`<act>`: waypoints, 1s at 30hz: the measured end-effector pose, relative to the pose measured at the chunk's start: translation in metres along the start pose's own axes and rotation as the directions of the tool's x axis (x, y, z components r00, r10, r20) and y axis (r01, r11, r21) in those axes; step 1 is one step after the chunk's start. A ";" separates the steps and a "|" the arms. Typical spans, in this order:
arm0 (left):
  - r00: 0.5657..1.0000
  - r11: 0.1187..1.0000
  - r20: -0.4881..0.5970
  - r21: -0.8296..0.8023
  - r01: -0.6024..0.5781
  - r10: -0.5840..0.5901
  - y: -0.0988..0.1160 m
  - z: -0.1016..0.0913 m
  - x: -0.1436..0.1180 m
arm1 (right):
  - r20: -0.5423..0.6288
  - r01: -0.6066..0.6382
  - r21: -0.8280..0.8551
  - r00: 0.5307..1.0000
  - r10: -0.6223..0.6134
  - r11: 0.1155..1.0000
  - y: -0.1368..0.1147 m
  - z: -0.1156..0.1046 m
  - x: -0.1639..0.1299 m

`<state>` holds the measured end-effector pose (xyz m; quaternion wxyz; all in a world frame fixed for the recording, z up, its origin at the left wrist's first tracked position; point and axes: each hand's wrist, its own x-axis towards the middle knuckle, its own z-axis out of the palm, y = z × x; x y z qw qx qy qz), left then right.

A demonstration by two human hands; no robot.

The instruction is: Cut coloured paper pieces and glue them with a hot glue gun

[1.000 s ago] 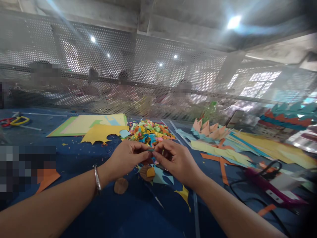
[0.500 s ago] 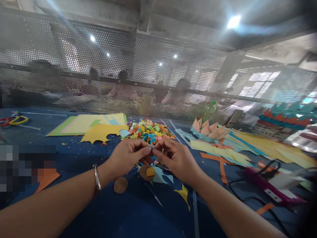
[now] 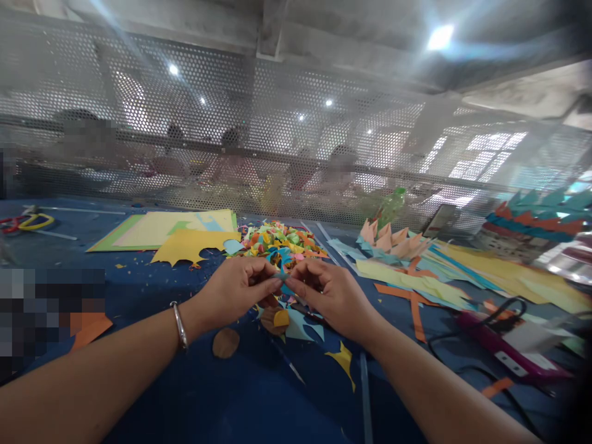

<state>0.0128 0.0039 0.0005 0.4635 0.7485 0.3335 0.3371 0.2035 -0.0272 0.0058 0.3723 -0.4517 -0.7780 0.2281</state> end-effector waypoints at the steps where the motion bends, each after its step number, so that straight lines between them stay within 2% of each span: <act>1: 1.000 1.000 0.002 0.008 -0.004 0.004 0.000 0.000 0.000 | 0.007 -0.004 -0.001 1.000 0.004 1.000 0.000 0.000 0.000; 12: 0.995 0.983 -0.031 0.165 -0.084 0.091 0.006 0.004 -0.005 | 0.040 -0.005 0.001 0.999 0.005 1.000 -0.003 0.001 0.000; 17: 0.983 0.912 -0.061 0.387 -0.137 0.174 0.009 0.002 -0.005 | 0.054 0.015 0.012 0.998 -0.015 1.000 -0.007 0.001 -0.001; 26: 0.991 0.928 0.021 0.349 -0.134 0.135 0.007 -0.002 -0.003 | 0.059 -0.018 -0.010 0.998 0.018 1.000 -0.005 0.000 0.000; 30: 0.992 0.954 0.111 0.287 -0.089 0.059 0.006 -0.005 -0.005 | 0.057 -0.021 -0.010 0.998 0.022 1.000 -0.001 0.000 0.000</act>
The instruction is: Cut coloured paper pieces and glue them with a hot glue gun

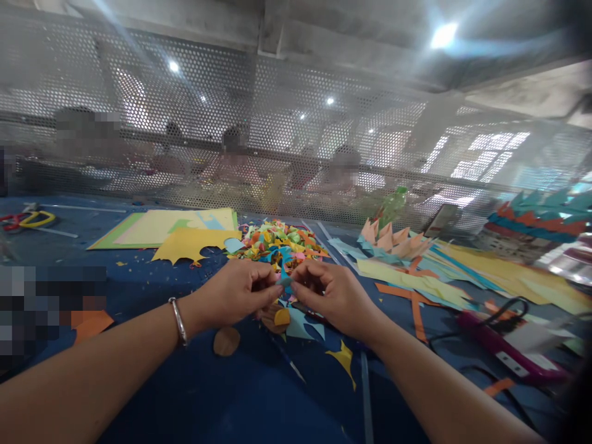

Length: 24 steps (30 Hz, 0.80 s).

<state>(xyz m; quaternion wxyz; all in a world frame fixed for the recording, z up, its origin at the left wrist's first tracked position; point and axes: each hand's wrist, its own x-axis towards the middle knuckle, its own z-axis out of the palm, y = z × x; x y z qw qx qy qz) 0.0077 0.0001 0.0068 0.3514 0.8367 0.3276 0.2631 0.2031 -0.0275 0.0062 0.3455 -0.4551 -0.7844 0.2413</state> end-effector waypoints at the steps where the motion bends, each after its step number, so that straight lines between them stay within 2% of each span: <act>1: 0.999 1.000 0.032 -0.004 0.014 -0.014 0.000 -0.001 -0.001 | -0.002 0.005 -0.003 1.000 -0.005 1.000 0.001 0.000 0.000; 3: 0.996 0.999 0.090 0.038 0.022 -0.025 -0.001 -0.002 -0.002 | 0.000 0.006 -0.007 1.000 -0.006 1.000 0.001 -0.001 0.000; 5: 0.996 0.990 0.090 0.139 -0.009 -0.004 0.000 -0.003 -0.002 | 0.000 -0.003 -0.012 1.000 0.003 1.000 0.001 -0.002 0.001; 7: 0.999 0.973 0.006 0.226 -0.050 0.050 0.002 -0.004 -0.001 | 0.002 -0.009 -0.024 1.000 0.009 1.000 0.000 -0.003 0.001; 9: 0.985 0.967 -0.123 0.241 -0.088 0.120 0.005 -0.003 0.000 | 0.019 -0.002 -0.030 1.000 0.003 1.000 -0.001 -0.003 0.001; 11: 0.973 0.978 -0.178 0.175 -0.114 0.146 0.006 -0.001 0.001 | 0.038 0.016 -0.039 0.999 -0.014 0.999 -0.001 -0.002 0.001; 14: 0.985 0.993 -0.135 0.039 -0.107 0.111 0.005 0.002 0.003 | 0.044 0.043 -0.069 0.998 -0.040 0.997 -0.002 0.000 0.000; 19: 0.995 0.981 -0.064 -0.185 0.060 -0.072 -0.001 0.005 0.003 | 0.021 0.030 -0.096 0.999 -0.028 0.995 -0.003 0.000 0.000; 21: 0.982 0.934 -0.068 -0.327 0.143 -0.175 -0.001 0.007 0.003 | -0.024 0.031 -0.113 0.999 -0.034 0.993 -0.004 -0.001 0.000; 24: 0.940 0.792 -0.068 -0.560 0.242 -0.335 0.005 0.009 0.004 | -0.079 0.082 -0.175 0.992 -0.097 0.981 -0.005 -0.002 -0.001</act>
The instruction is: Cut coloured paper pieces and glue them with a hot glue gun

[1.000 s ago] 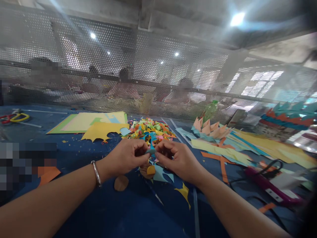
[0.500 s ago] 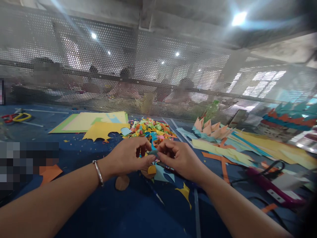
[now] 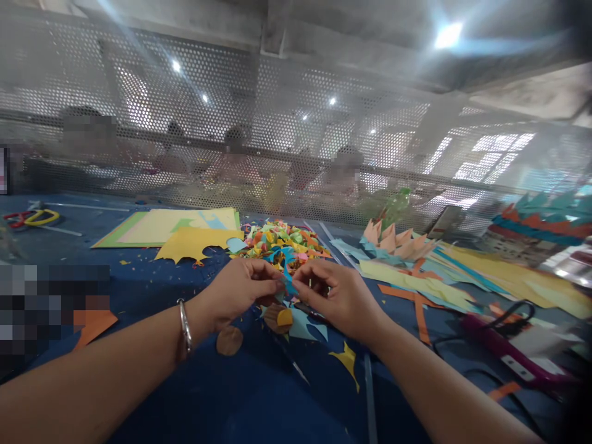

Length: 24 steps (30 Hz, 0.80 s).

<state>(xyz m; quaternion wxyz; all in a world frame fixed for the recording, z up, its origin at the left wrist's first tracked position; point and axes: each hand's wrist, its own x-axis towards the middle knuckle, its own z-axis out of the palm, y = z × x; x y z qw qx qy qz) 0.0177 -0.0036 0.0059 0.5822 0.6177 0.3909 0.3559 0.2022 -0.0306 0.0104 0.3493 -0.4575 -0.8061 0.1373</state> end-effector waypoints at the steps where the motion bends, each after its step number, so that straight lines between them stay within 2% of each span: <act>1: 0.999 0.997 -0.020 -0.073 0.040 -0.041 0.001 0.002 -0.001 | -0.009 0.029 -0.019 1.000 -0.029 0.999 0.000 0.000 -0.001; 5: 0.989 0.964 -0.079 -0.247 0.099 -0.122 0.004 0.005 -0.002 | -0.001 0.151 -0.104 0.988 -0.151 0.983 0.002 0.002 -0.003; 10: 0.985 0.941 -0.084 -0.317 0.119 -0.153 0.003 0.007 -0.003 | 0.014 0.232 -0.167 0.972 -0.232 0.958 0.003 0.005 -0.003; 15: 0.983 0.919 -0.080 -0.374 0.123 -0.164 0.003 0.011 -0.004 | -0.016 0.275 -0.155 0.960 -0.281 0.949 0.001 0.005 -0.003; 18: 0.990 0.908 -0.060 -0.409 0.094 -0.130 0.002 0.013 -0.006 | -0.046 0.208 -0.105 0.976 -0.214 0.972 -0.001 0.006 -0.002; 24: 0.998 0.930 -0.048 -0.368 0.028 -0.050 0.002 0.015 -0.007 | -0.093 0.041 0.021 0.995 -0.039 0.999 -0.002 0.006 -0.002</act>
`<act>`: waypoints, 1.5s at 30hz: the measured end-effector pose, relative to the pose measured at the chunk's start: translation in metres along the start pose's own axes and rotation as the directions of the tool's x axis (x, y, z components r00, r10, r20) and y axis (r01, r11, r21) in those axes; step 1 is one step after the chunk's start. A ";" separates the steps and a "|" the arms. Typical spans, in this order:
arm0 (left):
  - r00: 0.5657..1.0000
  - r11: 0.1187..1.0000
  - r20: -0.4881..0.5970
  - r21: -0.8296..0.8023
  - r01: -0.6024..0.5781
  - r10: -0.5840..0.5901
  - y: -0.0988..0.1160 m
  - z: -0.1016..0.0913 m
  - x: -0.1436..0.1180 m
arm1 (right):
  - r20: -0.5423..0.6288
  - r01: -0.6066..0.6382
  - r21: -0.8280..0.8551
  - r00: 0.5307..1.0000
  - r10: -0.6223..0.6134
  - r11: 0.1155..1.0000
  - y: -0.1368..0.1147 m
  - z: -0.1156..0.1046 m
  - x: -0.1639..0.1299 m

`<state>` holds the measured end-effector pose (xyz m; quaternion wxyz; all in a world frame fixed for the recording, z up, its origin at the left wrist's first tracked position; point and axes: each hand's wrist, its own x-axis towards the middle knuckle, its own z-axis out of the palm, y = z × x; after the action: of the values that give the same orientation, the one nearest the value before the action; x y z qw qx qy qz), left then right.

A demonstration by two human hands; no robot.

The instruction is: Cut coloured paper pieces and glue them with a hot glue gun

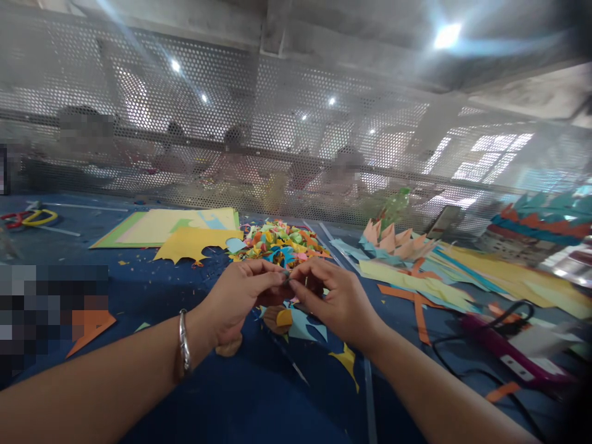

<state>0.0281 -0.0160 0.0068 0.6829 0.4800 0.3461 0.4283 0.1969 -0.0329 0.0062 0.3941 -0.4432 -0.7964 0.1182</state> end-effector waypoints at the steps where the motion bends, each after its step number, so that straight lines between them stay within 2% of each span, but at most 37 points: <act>1: 1.000 1.000 -0.001 0.005 -0.005 0.005 0.000 0.000 0.000 | -0.007 -0.015 0.012 1.000 0.015 1.000 0.000 0.000 0.000; 5: 0.999 0.998 0.005 0.054 -0.043 0.043 0.001 0.001 -0.001 | -0.005 -0.054 0.061 0.999 0.054 0.997 -0.001 -0.001 0.000; 19: 0.995 0.989 0.028 0.113 -0.098 0.096 -0.002 -0.002 0.000 | 0.002 -0.068 0.102 0.998 0.068 0.993 0.000 0.000 0.000; 26: 0.989 0.960 0.046 0.239 -0.147 0.140 -0.002 -0.004 0.001 | 0.007 -0.084 0.114 0.996 0.084 0.990 0.002 -0.001 0.001; 38: 0.990 0.976 0.120 0.195 -0.101 0.079 -0.004 -0.006 0.002 | 0.045 -0.109 0.227 0.994 0.102 0.968 0.000 -0.001 0.003; 45: 0.981 0.903 0.161 0.396 -0.167 0.110 -0.007 -0.007 0.004 | 0.108 -0.169 0.311 0.984 0.142 0.935 0.002 -0.002 0.003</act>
<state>0.0255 -0.0109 -0.0025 0.5573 0.6631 0.3458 0.3608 0.1983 -0.0300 0.0080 0.4160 -0.4300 -0.7453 0.2944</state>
